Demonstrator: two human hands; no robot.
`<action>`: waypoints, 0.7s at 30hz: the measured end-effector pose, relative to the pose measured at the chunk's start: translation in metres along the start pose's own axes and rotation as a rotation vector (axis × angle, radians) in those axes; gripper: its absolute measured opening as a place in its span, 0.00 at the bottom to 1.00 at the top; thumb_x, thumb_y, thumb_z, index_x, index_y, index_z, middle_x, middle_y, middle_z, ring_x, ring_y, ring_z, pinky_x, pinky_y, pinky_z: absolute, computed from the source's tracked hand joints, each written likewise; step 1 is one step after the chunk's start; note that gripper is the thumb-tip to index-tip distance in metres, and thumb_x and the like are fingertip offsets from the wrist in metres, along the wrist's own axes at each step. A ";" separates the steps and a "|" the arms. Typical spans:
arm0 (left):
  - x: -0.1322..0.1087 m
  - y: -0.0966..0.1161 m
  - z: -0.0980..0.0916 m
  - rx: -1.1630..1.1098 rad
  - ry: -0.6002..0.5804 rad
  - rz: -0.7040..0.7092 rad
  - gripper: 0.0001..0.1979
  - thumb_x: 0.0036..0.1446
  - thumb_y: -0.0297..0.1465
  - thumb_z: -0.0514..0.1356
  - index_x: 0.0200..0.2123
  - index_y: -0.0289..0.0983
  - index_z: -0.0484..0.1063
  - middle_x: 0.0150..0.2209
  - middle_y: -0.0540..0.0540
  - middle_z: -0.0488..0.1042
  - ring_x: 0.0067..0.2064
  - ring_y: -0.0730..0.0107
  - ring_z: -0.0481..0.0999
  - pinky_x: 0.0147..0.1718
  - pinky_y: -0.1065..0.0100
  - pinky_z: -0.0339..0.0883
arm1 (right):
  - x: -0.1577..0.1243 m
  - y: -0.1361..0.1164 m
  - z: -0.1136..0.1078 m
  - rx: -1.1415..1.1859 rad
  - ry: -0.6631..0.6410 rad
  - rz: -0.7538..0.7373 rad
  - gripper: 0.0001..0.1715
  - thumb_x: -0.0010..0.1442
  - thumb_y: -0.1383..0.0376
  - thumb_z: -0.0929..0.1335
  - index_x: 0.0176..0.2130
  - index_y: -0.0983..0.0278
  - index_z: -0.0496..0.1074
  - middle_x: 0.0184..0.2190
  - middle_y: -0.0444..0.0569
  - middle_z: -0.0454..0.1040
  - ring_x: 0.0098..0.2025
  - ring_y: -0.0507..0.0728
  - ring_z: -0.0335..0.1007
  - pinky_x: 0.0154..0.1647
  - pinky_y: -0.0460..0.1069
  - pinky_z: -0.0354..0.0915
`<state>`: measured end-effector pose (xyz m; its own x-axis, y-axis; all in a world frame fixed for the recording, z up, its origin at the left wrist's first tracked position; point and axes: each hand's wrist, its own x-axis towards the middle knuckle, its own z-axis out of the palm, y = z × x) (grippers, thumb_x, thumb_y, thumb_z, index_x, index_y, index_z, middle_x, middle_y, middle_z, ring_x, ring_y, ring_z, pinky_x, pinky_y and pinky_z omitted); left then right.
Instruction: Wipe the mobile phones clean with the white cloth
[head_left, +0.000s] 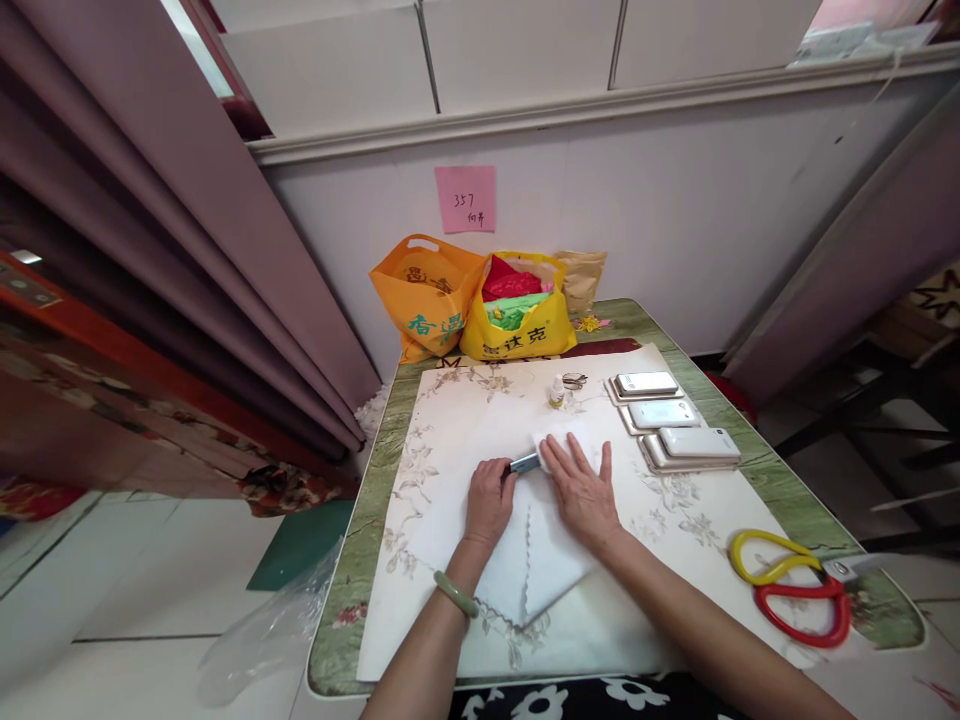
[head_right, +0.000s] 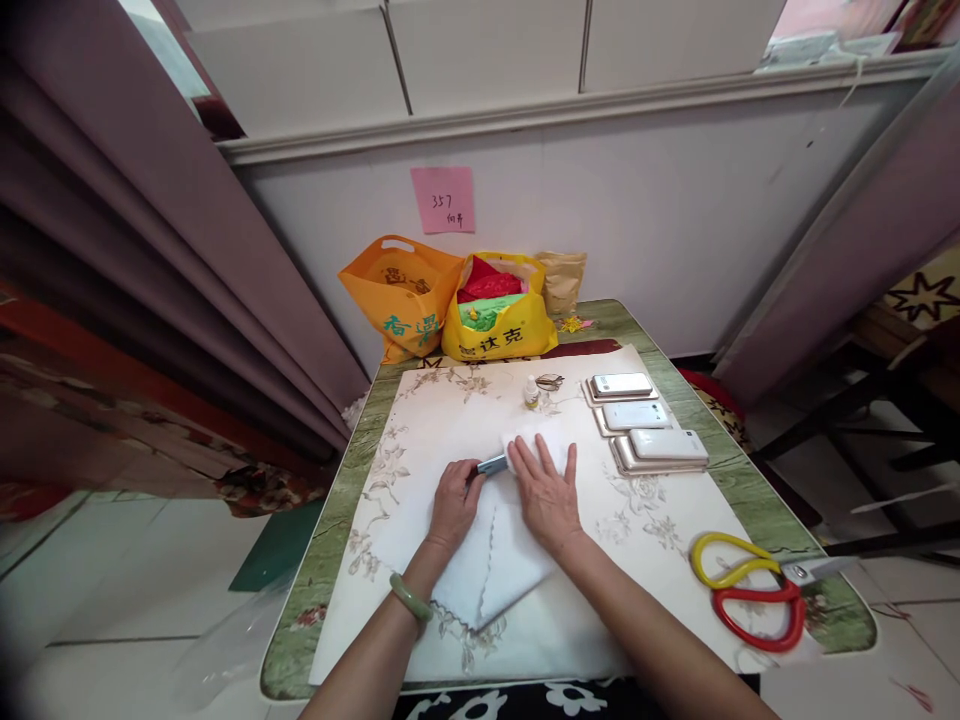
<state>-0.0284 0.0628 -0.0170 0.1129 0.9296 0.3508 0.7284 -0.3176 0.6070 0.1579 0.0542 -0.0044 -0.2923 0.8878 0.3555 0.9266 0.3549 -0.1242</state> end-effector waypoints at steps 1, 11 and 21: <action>0.000 0.001 -0.001 -0.001 0.000 -0.003 0.07 0.62 0.29 0.53 0.41 0.40 0.69 0.37 0.45 0.73 0.41 0.62 0.70 0.42 0.60 0.65 | 0.001 0.005 0.000 -0.007 -0.001 0.033 0.32 0.67 0.67 0.56 0.68 0.55 0.49 0.65 0.46 0.57 0.69 0.64 0.42 0.64 0.74 0.21; -0.002 -0.002 0.001 0.006 0.018 0.007 0.07 0.61 0.28 0.53 0.40 0.39 0.69 0.36 0.45 0.73 0.40 0.62 0.70 0.41 0.60 0.66 | 0.006 -0.026 -0.004 0.044 -0.018 -0.082 0.31 0.66 0.66 0.58 0.66 0.57 0.54 0.65 0.44 0.58 0.70 0.65 0.36 0.64 0.73 0.20; -0.001 -0.005 0.003 0.007 0.045 0.033 0.07 0.62 0.30 0.53 0.42 0.39 0.69 0.37 0.46 0.74 0.40 0.63 0.70 0.42 0.61 0.66 | 0.009 0.006 -0.005 0.035 -0.051 0.057 0.31 0.66 0.68 0.57 0.66 0.56 0.53 0.65 0.45 0.59 0.70 0.64 0.40 0.64 0.73 0.20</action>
<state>-0.0305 0.0639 -0.0223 0.1064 0.9091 0.4028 0.7298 -0.3466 0.5893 0.1624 0.0625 0.0025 -0.2519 0.9201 0.2998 0.9335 0.3128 -0.1755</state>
